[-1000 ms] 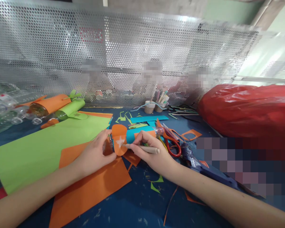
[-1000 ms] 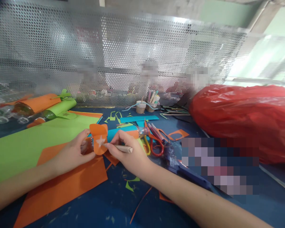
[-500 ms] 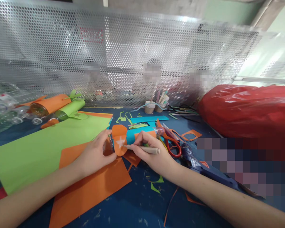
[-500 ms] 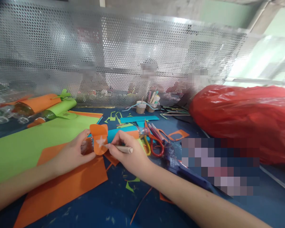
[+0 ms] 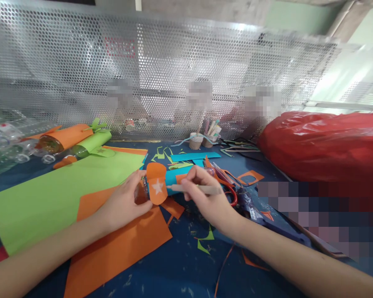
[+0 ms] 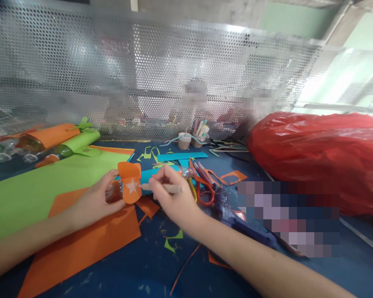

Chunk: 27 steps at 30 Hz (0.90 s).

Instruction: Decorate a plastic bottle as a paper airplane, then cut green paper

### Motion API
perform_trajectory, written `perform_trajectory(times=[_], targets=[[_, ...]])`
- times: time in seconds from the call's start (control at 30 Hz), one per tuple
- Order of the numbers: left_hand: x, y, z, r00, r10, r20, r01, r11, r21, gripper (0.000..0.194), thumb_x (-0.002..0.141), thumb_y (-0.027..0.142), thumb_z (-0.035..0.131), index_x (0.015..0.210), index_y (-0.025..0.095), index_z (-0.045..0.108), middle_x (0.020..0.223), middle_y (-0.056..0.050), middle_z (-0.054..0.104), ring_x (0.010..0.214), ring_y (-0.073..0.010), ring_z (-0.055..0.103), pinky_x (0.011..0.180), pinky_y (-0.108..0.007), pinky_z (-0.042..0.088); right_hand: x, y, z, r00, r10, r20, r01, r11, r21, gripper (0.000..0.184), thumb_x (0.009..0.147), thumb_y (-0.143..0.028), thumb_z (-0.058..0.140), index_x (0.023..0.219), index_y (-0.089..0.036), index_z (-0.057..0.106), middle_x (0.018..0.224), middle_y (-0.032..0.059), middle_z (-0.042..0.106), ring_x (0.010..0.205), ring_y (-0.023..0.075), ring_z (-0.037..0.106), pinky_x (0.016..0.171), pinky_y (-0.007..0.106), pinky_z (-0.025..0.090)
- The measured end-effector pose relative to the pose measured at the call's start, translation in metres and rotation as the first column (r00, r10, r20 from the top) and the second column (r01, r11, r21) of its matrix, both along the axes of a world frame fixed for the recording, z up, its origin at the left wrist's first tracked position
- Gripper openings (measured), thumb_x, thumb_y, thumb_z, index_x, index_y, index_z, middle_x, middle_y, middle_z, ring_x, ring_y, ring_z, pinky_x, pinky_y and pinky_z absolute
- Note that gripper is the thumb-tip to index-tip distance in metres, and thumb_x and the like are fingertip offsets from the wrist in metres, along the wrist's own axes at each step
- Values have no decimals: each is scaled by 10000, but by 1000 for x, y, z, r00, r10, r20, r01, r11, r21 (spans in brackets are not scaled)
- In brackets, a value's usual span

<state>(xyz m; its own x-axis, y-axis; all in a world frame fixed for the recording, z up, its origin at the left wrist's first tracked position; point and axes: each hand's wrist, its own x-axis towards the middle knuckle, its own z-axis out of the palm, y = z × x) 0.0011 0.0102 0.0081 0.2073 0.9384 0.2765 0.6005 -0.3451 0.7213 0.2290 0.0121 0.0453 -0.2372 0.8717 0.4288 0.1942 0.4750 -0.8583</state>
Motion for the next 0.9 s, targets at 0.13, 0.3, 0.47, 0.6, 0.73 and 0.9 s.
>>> perform_trajectory(times=[0.13, 0.3, 0.47, 0.6, 0.73, 0.9], targets=[[0, 0, 4, 1000, 8, -10, -9, 998, -62, 567, 780, 371, 603, 1303, 233, 431, 857, 5, 733, 745, -254, 725, 712, -374, 565, 10, 10, 17, 991, -77, -110, 82, 996, 38, 293, 968, -412, 411, 747, -243, 502, 577, -23, 575, 618, 168, 573, 685, 325, 453], [-2, 3, 3, 994, -28, 103, 37, 996, -85, 545, 784, 371, 616, 1287, 259, 439, 1039, -28, 754, 905, -277, 750, 796, -400, 592, 19, 32, 11, 997, -74, -37, 75, 997, 8, 248, 854, -378, 584, 683, -236, 474, 598, -36, 552, 605, 149, 524, 622, 298, 410], [-6, 6, -6, 987, -47, 153, 63, 992, -105, 533, 805, 386, 626, 1288, 264, 438, 1159, -59, 737, 1029, -299, 728, 894, -435, 580, 19, 37, 0, 996, -86, -13, 86, 996, 3, 220, 837, -353, 602, 730, -243, 444, 577, -64, 491, 560, 134, 456, 548, 273, 345], [-6, 7, -7, 989, -43, 139, 58, 992, -109, 536, 812, 399, 619, 1288, 269, 411, 1185, -81, 724, 1053, -322, 717, 905, -481, 564, 19, 34, -2, 993, -105, 48, 103, 994, 38, 233, 850, -334, 584, 710, -246, 420, 568, -69, 458, 528, 122, 395, 525, 270, 310], [-4, 6, -4, 991, -39, 129, 54, 992, -116, 531, 790, 428, 620, 1253, 267, 414, 1168, -79, 728, 1021, -314, 727, 910, -480, 554, 19, 35, -3, 993, -108, 54, 106, 994, 33, 220, 851, -313, 567, 709, -246, 413, 567, -75, 446, 516, 117, 377, 520, 267, 304], [-5, 6, -4, 994, -28, 109, 41, 992, -117, 554, 791, 415, 614, 1277, 254, 403, 1139, -83, 740, 972, -303, 738, 866, -457, 568, 18, 37, -6, 989, -126, 74, 122, 991, 55, 222, 844, -303, 575, 701, -241, 417, 579, -71, 445, 529, 118, 386, 530, 267, 308]])
